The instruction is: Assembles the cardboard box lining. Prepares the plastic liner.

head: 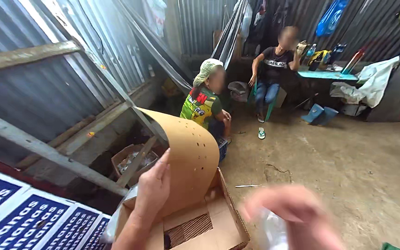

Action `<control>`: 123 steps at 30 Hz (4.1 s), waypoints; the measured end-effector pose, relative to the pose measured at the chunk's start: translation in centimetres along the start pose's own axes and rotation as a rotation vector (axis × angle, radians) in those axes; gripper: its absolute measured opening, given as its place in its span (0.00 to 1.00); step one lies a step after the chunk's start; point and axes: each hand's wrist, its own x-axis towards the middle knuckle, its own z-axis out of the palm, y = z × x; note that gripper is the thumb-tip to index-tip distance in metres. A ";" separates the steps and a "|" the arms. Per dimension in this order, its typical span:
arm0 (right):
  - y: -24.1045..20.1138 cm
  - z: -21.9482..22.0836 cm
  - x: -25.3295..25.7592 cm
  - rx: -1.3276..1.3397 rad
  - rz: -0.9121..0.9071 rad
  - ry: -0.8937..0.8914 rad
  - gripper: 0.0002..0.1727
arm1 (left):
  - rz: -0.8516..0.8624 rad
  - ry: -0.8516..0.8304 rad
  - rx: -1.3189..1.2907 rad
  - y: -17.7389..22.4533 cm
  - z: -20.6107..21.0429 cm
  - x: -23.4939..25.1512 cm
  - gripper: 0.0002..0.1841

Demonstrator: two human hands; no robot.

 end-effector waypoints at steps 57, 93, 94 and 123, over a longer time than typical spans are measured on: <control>12.1 3.7 -2.0 -0.063 0.417 0.486 0.43 | -0.177 -0.757 -0.835 5.9 4.2 -4.6 0.31; 13.3 4.2 -0.9 -0.141 0.425 0.426 0.49 | -0.684 -0.480 -1.101 6.9 5.1 -6.1 0.23; 13.3 4.2 -0.8 -0.144 0.415 0.416 0.47 | -0.686 -0.469 -1.103 6.9 5.1 -6.0 0.23; 14.2 2.4 0.3 -0.110 0.489 0.468 0.27 | -0.786 -0.453 -1.071 5.6 6.2 -4.9 0.14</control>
